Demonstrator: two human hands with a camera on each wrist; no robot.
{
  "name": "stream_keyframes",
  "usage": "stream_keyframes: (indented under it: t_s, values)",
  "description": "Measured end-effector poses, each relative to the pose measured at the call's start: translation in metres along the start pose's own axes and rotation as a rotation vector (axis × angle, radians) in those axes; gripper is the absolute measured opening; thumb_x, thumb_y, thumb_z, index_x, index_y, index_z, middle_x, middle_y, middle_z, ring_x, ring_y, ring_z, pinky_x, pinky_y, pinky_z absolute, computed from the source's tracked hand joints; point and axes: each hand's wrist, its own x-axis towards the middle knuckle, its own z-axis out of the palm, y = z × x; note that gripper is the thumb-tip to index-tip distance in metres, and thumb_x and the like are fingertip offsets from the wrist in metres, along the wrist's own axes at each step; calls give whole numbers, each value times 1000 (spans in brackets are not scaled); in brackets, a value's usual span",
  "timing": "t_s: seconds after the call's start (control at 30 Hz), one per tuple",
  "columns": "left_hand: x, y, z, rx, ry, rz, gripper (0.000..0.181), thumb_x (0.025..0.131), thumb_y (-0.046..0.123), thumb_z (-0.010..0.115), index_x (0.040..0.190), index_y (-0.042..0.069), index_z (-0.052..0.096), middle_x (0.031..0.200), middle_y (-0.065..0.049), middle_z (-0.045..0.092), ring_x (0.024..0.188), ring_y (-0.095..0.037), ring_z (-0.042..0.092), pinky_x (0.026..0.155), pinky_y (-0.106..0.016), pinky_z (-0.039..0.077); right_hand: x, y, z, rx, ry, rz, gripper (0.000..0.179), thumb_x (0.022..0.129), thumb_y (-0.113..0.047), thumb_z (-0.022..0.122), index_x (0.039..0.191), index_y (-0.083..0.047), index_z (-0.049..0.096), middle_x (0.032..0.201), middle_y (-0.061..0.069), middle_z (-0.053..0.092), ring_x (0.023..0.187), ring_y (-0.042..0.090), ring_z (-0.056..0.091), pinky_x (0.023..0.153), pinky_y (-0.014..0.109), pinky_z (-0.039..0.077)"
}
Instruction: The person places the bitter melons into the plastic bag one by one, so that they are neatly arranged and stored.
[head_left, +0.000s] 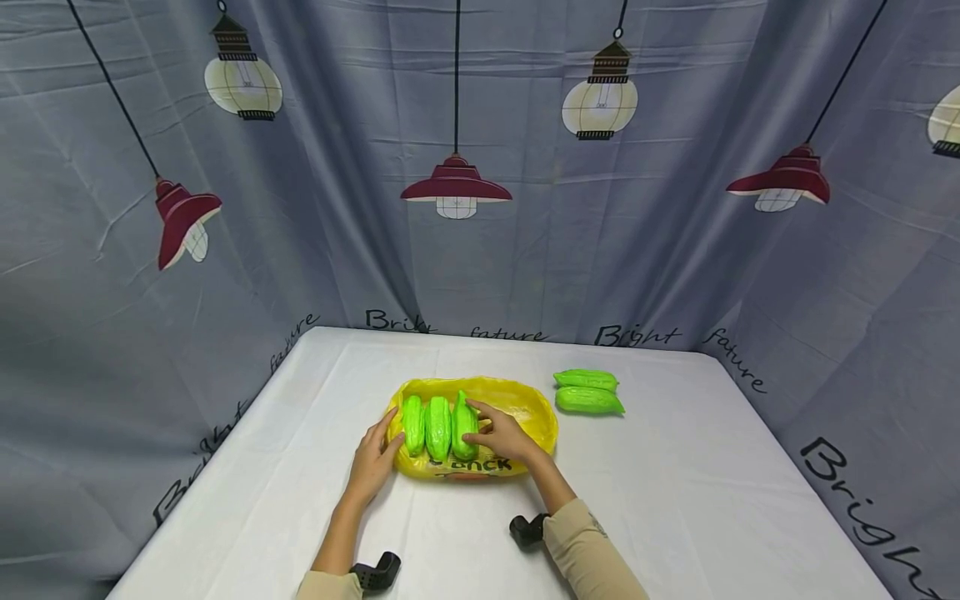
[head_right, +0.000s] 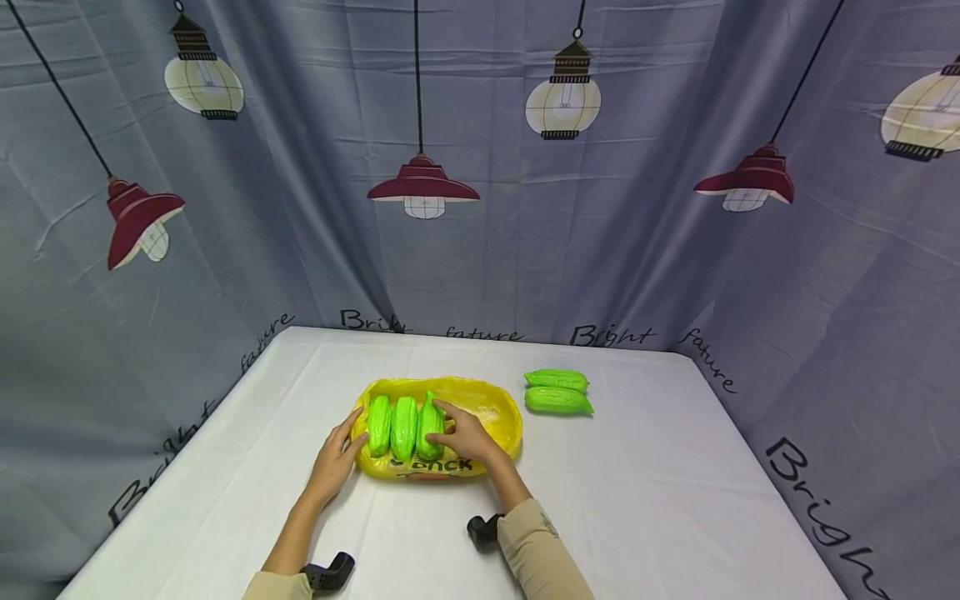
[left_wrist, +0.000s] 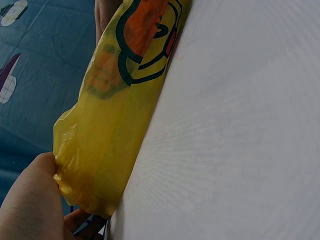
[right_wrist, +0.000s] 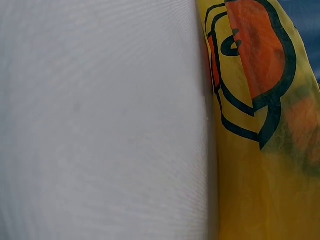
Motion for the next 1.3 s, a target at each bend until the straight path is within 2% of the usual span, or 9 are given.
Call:
stream_keyframes:
  t_s: [0.27, 0.53, 0.87, 1.3]
  values:
    - [0, -1, 0, 3, -1, 3, 52, 95, 38, 49, 143, 20, 36, 135, -20, 42, 123, -41, 38, 97, -61, 29, -2, -2, -2, 0, 5, 20, 71, 85, -28, 67, 145, -11, 31, 127, 23, 48, 104, 36, 56, 81, 42, 50]
    - [0, 0, 0, 4, 1, 0, 51, 95, 36, 49, 142, 20, 37, 135, -20, 42, 122, -42, 38, 97, -61, 29, -1, -1, -3, 13, 7, 34, 76, 84, -29, 69, 145, -10, 29, 128, 24, 47, 101, 34, 58, 77, 39, 51]
    - [0, -1, 0, -1, 8, 9, 51, 95, 36, 50, 142, 19, 38, 134, -21, 43, 122, -42, 38, 96, -61, 30, -2, 0, -3, 8, 8, 59, 82, 82, -31, 71, 146, -8, 24, 125, 23, 49, 93, 24, 59, 75, 37, 51]
    - [0, -1, 0, 4, 2, 3, 52, 95, 37, 49, 143, 19, 37, 135, -20, 42, 122, -41, 38, 96, -61, 29, -3, 3, -6, 13, -5, 47, 82, 82, -32, 70, 146, -7, 23, 126, 24, 48, 100, 31, 58, 80, 42, 50]
